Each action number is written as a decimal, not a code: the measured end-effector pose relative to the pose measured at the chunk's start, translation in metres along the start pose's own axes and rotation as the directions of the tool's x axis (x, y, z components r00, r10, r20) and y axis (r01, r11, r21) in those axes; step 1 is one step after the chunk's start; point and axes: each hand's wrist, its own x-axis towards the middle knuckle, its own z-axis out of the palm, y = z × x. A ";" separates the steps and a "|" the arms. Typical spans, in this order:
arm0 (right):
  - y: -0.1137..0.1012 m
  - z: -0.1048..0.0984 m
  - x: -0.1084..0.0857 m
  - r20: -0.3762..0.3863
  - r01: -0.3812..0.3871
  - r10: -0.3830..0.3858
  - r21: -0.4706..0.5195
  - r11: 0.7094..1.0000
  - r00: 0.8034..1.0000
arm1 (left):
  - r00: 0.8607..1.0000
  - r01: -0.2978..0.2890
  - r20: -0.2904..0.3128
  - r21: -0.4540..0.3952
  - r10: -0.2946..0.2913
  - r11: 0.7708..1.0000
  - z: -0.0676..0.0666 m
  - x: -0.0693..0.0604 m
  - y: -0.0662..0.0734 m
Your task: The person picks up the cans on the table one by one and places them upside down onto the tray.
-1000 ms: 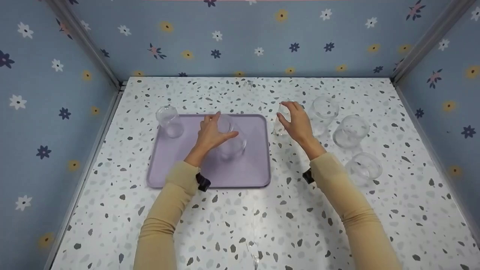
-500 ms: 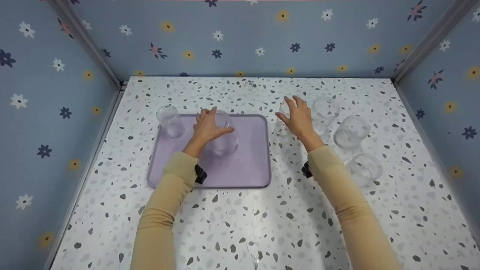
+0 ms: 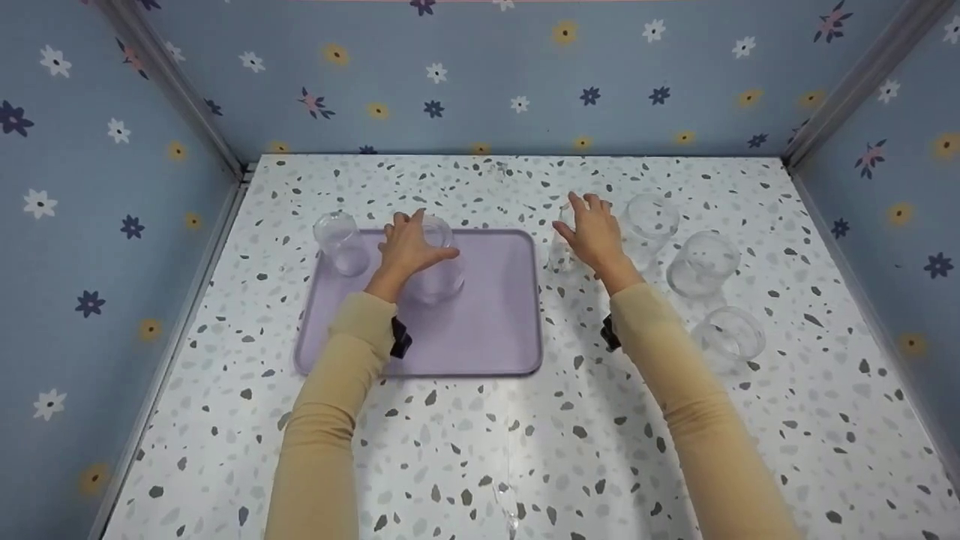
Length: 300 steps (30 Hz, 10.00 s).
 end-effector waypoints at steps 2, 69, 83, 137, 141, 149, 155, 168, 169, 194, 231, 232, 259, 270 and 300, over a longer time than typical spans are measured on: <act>0.000 0.000 0.001 -0.001 0.003 -0.003 -0.013 1.000 1.000 | 1.000 0.011 -0.003 0.005 -0.011 1.000 0.000 0.002 -0.002; 0.000 -0.005 0.006 0.076 -0.088 0.091 -0.042 0.995 0.993 | 0.999 -0.017 -0.048 0.167 0.025 0.986 0.004 0.024 0.000; 0.006 -0.007 -0.002 -0.043 -0.061 0.065 0.083 0.995 0.997 | 0.984 -0.111 -0.114 0.209 0.137 0.972 0.004 0.020 0.013; -0.005 0.013 -0.034 -0.403 0.127 0.160 0.598 0.791 0.901 | 0.852 -0.470 -0.362 -0.214 0.377 0.856 0.052 -0.003 0.064; -0.005 0.014 -0.035 -0.406 0.132 0.168 0.615 0.778 0.898 | 0.856 -0.476 -0.354 -0.251 0.378 0.843 0.056 -0.003 0.063; -0.007 0.013 -0.038 -0.342 0.075 0.240 0.699 0.711 0.908 | 0.854 -0.494 -0.354 -0.327 0.380 0.806 0.061 -0.002 0.061; -0.009 0.012 -0.040 -0.255 -0.016 0.312 0.751 0.660 0.915 | 0.864 -0.487 -0.343 -0.388 0.367 0.783 0.065 -0.003 0.059; -0.015 0.004 -0.046 -0.064 -0.137 0.381 0.867 0.479 0.923 | 0.876 -0.482 -0.339 -0.575 0.344 0.661 0.071 -0.006 0.064; -0.015 0.004 -0.046 -0.056 -0.139 0.380 0.875 0.465 0.923 | 0.876 -0.482 -0.339 -0.589 0.343 0.649 0.072 -0.007 0.064; -0.006 -0.002 -0.044 0.022 -0.155 0.269 0.860 0.486 0.963 | 0.847 -0.529 -0.417 -0.599 0.330 0.601 0.064 -0.015 0.077; 0.043 -0.032 -0.015 -0.155 -0.144 0.169 0.161 0.976 0.973 | 0.920 -0.353 -0.271 -0.254 0.284 0.901 0.050 0.003 0.076; 0.043 -0.032 -0.015 -0.149 -0.155 0.176 0.138 0.978 0.973 | 0.920 -0.350 -0.270 -0.243 0.283 0.905 0.050 0.004 0.076; 0.061 -0.040 -0.003 0.103 -0.353 0.353 -0.018 0.935 0.930 | 0.952 -0.270 -0.140 0.032 0.271 0.962 0.055 0.017 0.086; 0.063 -0.047 -0.001 0.148 -0.360 0.364 -0.053 0.931 0.920 | 0.962 -0.241 -0.105 0.115 0.253 0.964 0.055 0.023 0.094; 0.066 -0.049 0.001 0.154 -0.335 0.357 -0.151 0.930 0.921 | 0.962 -0.242 -0.076 0.207 0.262 0.948 0.061 0.026 0.099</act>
